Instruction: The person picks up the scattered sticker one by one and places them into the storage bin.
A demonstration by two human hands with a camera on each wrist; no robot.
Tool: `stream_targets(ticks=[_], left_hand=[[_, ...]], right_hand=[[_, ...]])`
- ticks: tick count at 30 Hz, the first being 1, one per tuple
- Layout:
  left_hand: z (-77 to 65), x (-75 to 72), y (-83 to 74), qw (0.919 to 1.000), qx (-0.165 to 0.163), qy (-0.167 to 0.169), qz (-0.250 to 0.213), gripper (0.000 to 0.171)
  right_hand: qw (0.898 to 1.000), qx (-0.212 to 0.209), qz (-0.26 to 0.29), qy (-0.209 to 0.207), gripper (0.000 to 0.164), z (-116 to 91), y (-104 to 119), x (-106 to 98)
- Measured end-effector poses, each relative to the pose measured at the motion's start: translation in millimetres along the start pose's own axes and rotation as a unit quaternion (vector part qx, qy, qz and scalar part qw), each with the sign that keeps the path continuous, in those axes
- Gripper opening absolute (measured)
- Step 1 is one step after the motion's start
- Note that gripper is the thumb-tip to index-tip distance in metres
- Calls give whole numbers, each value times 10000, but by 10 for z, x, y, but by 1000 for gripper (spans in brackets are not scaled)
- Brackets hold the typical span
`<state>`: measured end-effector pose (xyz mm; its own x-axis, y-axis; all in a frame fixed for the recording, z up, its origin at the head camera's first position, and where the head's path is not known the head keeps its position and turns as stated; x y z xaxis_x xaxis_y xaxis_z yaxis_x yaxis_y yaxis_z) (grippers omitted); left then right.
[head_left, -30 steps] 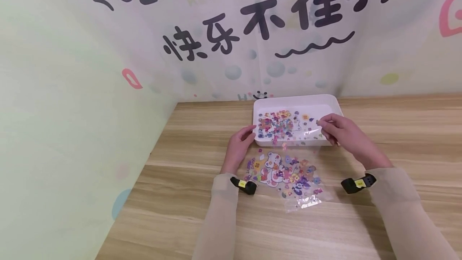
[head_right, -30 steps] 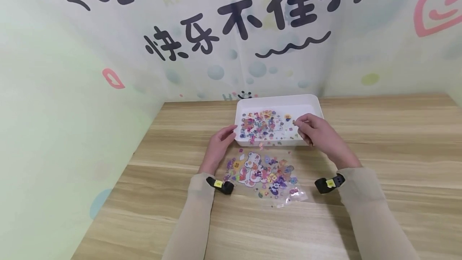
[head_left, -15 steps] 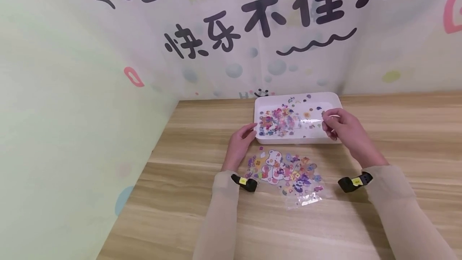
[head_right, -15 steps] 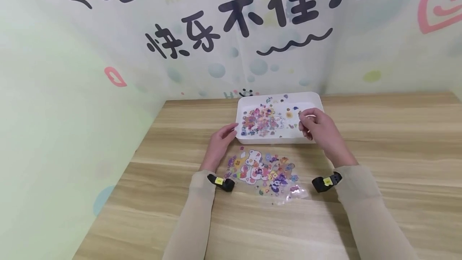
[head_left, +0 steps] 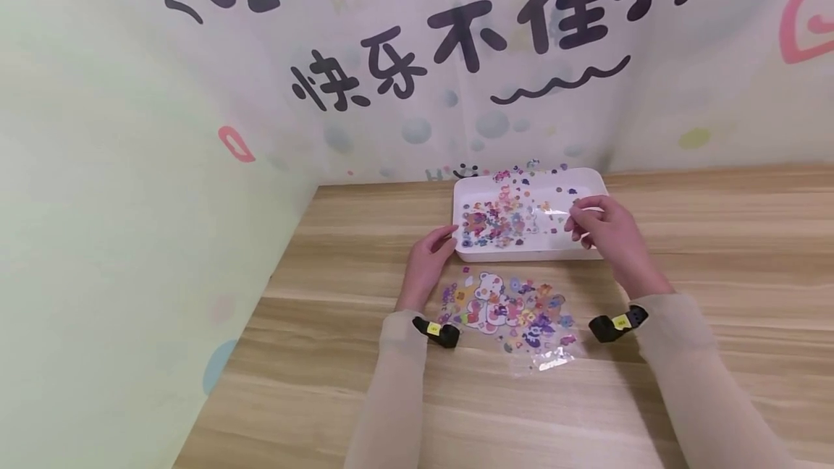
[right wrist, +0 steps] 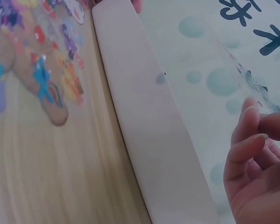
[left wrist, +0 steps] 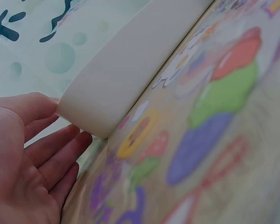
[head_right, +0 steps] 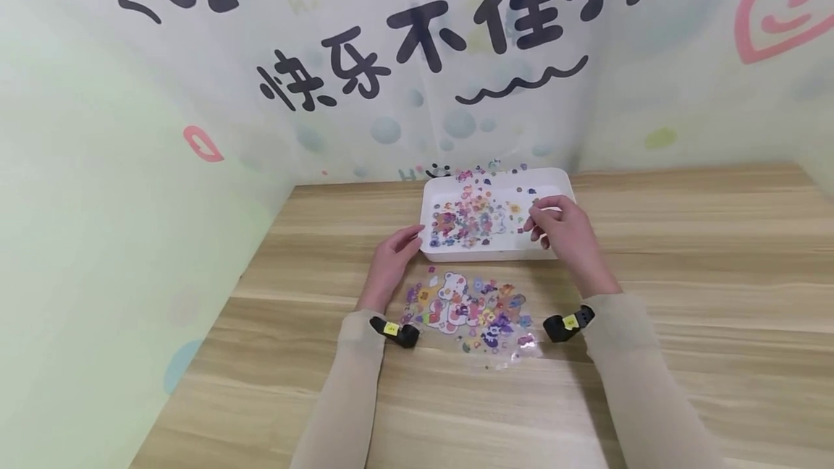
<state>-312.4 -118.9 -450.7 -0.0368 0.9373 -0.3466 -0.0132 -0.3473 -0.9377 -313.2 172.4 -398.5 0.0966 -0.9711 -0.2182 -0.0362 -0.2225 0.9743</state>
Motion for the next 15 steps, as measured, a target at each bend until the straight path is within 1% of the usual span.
stream_targets(ticks=[7, 11, 15], left_hand=[[-23, -13, -1, 10000, 8, 21, -44, 30], [-21, -21, -12, 10000, 33, -1, -59, 28], [-18, -19, -15, 10000, 28, 13, -59, 28]], right_hand=[[9998, 152, 52, -73, 46, 58, -27, 94], [9994, 158, 271, -142, 46, 143, -98, 128], [9986, 145, 444, -245, 46, 183, -134, 146]])
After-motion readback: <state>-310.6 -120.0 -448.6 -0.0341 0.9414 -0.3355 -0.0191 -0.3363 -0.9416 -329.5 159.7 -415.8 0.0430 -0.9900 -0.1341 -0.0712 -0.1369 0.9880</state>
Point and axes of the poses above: each hand's wrist, its own z-axis towards the middle knuckle, its own x-axis out of the palm, y = z × x, the point moved 9 cm from there along z, towards the middle knuckle, and after that the axes turned 1 degree about y, right-handed, at the moved point
